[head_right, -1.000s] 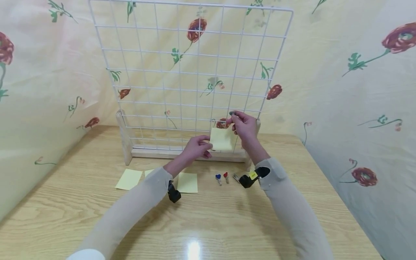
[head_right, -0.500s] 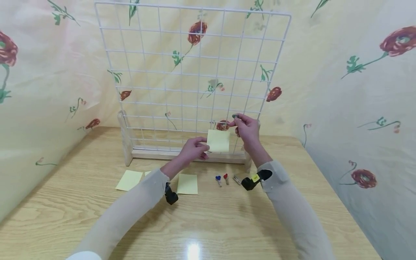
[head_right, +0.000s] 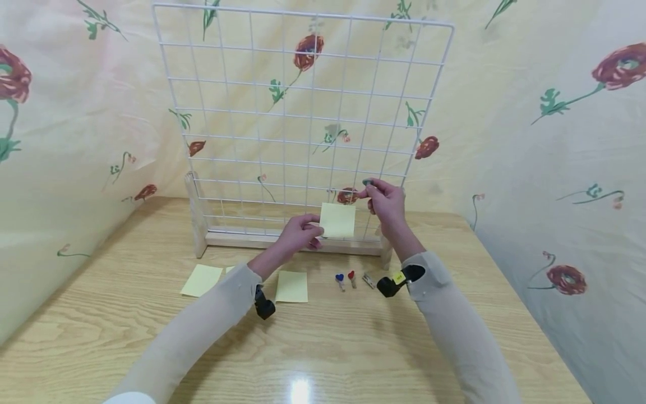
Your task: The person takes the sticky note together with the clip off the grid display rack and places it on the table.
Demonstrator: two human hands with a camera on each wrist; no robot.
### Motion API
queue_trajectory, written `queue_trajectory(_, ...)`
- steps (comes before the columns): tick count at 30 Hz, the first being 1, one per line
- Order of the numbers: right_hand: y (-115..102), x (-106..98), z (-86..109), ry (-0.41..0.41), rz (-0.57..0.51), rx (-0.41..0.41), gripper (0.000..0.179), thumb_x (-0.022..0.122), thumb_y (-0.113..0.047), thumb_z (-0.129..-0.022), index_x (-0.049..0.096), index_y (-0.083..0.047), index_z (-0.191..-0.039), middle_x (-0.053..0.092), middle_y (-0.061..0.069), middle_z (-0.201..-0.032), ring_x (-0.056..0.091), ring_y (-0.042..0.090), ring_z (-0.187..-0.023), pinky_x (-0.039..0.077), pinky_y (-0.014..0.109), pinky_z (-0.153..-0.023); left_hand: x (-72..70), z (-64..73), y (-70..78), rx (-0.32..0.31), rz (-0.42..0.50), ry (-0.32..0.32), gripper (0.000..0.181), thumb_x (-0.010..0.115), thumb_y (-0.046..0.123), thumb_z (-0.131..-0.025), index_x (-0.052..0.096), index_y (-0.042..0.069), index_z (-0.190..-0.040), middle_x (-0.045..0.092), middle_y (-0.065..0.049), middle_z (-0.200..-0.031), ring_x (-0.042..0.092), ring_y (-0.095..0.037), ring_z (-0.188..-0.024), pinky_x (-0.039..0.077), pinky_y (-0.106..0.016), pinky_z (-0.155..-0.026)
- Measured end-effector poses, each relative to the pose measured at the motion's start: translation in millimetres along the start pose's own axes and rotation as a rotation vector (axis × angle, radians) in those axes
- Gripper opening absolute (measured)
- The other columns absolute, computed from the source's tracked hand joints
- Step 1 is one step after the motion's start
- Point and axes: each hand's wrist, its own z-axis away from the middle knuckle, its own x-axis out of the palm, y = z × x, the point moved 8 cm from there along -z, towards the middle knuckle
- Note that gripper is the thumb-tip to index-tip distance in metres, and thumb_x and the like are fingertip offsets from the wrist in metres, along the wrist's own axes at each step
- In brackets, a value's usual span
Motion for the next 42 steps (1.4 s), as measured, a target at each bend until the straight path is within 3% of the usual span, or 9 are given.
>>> queue_trajectory(4, 0, 1, 0.4, -0.006, -0.003, 0.002, 0.015, 0.055, -0.011, -0.098, 0.061, -0.008, -0.111, 0.067, -0.008, -0.069, 0.045, 0.005, -0.052, 0.037, 0.016, -0.048, -0.6, -0.3, -0.8, -0.003, 0.003, -0.009, 0.032, 0.061, 0.006, -0.092, 0.060, 0.003, -0.123, 0.069, -0.023, -0.098, 0.065, -0.017, -0.060, 0.058, -0.032, -0.063)
queue_trajectory(10, 0, 1, 0.4, -0.010, -0.003, -0.003, 0.028, 0.055, -0.012, -0.098, 0.056, 0.002, -0.122, 0.067, -0.009, -0.068, 0.045, 0.005, -0.052, 0.037, 0.015, -0.048, -3.2, 1.1, 2.9, 0.001, -0.021, -0.008, 0.033, 0.061, 0.007, -0.092, 0.059, 0.003, -0.124, 0.070, -0.022, -0.096, 0.065, -0.017, -0.060, 0.058, -0.032, -0.063)
queue_trajectory(16, 0, 1, -0.4, -0.012, -0.023, -0.007, 0.012, 0.054, -0.010, -0.098, 0.064, -0.013, -0.104, 0.067, -0.007, -0.068, 0.045, 0.005, -0.051, 0.037, 0.015, -0.047, -8.3, 2.9, 7.3, 0.008, -0.028, -0.004, 0.032, 0.061, 0.007, -0.091, 0.060, 0.003, -0.122, 0.071, -0.015, -0.089, 0.065, -0.018, -0.061, 0.058, -0.033, -0.063)
queue_trajectory(23, -2, 3, 2.1, -0.021, -0.007, -0.007, 0.011, 0.054, -0.011, -0.098, 0.065, -0.015, -0.101, 0.067, -0.008, -0.069, 0.046, 0.005, -0.052, 0.038, 0.015, -0.047, -16.7, 6.4, 8.0, 0.015, -0.053, -0.001, 0.034, 0.060, 0.005, -0.090, 0.059, 0.003, -0.124, 0.071, -0.016, -0.091, 0.065, -0.017, -0.060, 0.058, -0.032, -0.064)
queue_trajectory(34, 4, 5, 8.3, -0.047, 0.022, 0.030, 0.027, 0.052, -0.013, -0.099, 0.054, 0.003, -0.121, 0.065, -0.007, -0.071, 0.045, 0.005, -0.054, 0.037, 0.015, -0.049, -35.5, 14.9, 4.8, 0.029, -0.065, 0.000, 0.038, 0.059, 0.003, -0.089, 0.057, 0.001, -0.127, 0.071, -0.018, -0.096, 0.066, -0.017, -0.061, 0.058, -0.033, -0.065)
queue_trajectory(42, 8, 6, 11.4, -0.082, 0.013, 0.032, 0.018, 0.051, -0.011, -0.100, 0.058, -0.001, -0.113, 0.065, -0.006, -0.071, 0.045, 0.007, -0.055, 0.038, 0.016, -0.050, -46.4, 21.5, 3.0, 0.018, -0.078, 0.017, 0.038, 0.060, 0.004, -0.089, 0.057, 0.002, -0.127, 0.071, -0.019, -0.094, 0.065, -0.016, -0.060, 0.058, -0.034, -0.065)
